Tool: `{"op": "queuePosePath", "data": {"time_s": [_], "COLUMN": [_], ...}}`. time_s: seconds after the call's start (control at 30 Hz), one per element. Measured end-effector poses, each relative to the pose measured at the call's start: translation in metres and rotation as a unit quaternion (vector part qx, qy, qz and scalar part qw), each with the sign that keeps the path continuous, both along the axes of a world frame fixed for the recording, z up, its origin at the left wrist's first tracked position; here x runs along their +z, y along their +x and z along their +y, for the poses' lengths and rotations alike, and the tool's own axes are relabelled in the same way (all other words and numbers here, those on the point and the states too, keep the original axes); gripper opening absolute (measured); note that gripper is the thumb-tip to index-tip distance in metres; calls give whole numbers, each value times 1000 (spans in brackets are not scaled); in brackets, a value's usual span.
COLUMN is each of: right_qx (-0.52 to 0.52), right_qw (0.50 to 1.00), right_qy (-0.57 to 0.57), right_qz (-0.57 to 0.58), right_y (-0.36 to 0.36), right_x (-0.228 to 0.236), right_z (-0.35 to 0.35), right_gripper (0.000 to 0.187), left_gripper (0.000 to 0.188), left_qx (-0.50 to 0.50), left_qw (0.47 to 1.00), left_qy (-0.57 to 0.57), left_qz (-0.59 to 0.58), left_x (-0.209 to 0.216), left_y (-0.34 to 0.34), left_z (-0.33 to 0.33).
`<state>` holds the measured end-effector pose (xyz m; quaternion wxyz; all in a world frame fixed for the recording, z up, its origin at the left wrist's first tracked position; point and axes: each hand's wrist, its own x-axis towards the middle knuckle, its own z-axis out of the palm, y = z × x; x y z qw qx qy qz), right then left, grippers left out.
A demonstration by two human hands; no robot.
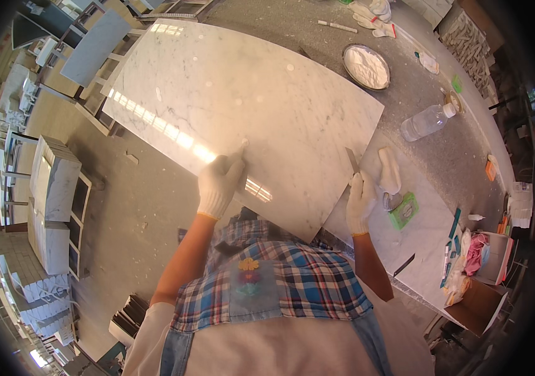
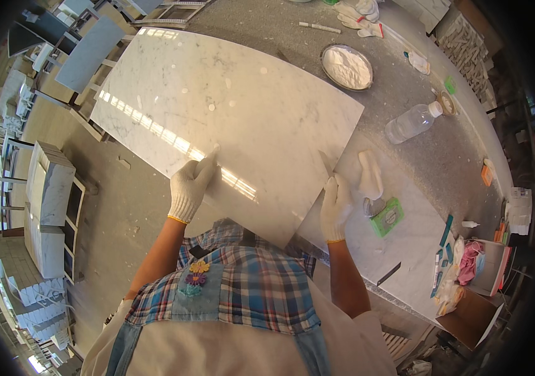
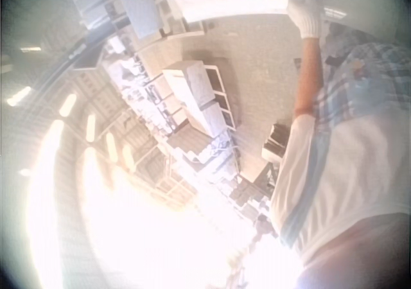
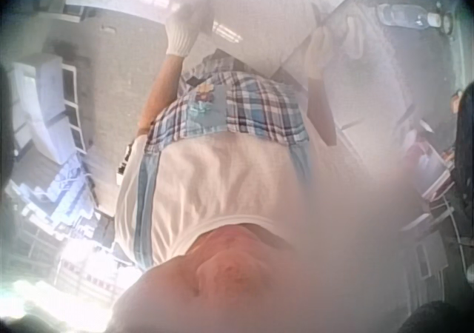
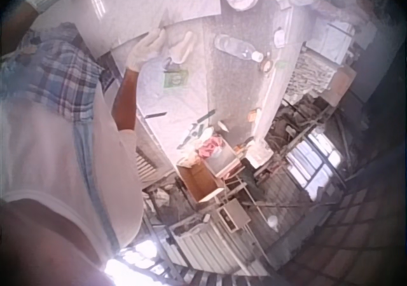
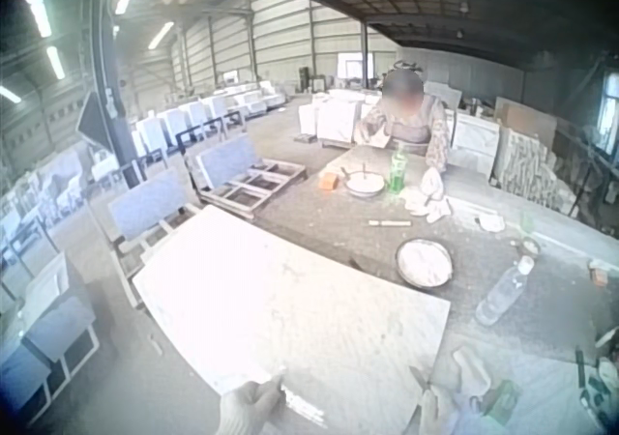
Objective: The person uses a scraper to remove residue from a large white stone slab, then wipes the surface with a cloth. The person repeats the scraping and wiping actions across the slab surface.
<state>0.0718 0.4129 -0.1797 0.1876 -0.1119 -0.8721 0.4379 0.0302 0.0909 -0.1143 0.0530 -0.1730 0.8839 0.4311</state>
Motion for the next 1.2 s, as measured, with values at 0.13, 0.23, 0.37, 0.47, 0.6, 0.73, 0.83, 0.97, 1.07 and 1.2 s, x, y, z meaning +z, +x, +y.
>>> {"op": "queuePosePath", "data": {"time_s": [0.13, 0.23, 0.37, 0.47, 0.6, 0.73, 0.83, 0.97, 1.07, 1.2], "right_qx": [5, 2, -8, -29, -23, -20, -12, -12, -32, -26], "right_qw": [1000, 1000, 1000, 998, 999, 999, 999, 1000, 997, 996], "right_qy": [-3, -22, -16, -34, -28, -31, -29, -17, -65, -84], "right_qz": [1, -5, 0, -41, -26, -36, -39, -13, -3, -6], "right_y": [1, 1, 1, 1, 2, 2, 1, 0, 0, -7], "right_x": [0, 0, -3, -4, -4, -3, -3, -6, -7, 6], "right_z": [1, 0, -1, -2, -1, 0, 2, 2, -2, 0], "right_gripper": [23, 23, 24, 25, 26, 25, 25, 23, 19, 19], "left_gripper": [34, 35, 40, 42, 38, 41, 42, 41, 40, 41], "left_qx": [-5, -8, 3, 11, 46, 53, 59, 65, 76, 71], "left_qw": [1000, 1000, 1000, 999, 996, 992, 990, 984, 974, 976], "left_qy": [-6, -5, 22, 35, 67, 106, 124, 164, 212, 207], "left_qz": [-7, 4, 8, 14, 32, 47, 41, 35, 24, -4], "left_x": [-1, -5, -7, -3, 1, -1, -5, -6, -5, -2], "left_y": [-1, -3, 0, 5, 17, 29, 34, 40, 42, 46], "left_z": [-1, -2, -3, -5, -6, -14, -18, -22, -22, -23]}}
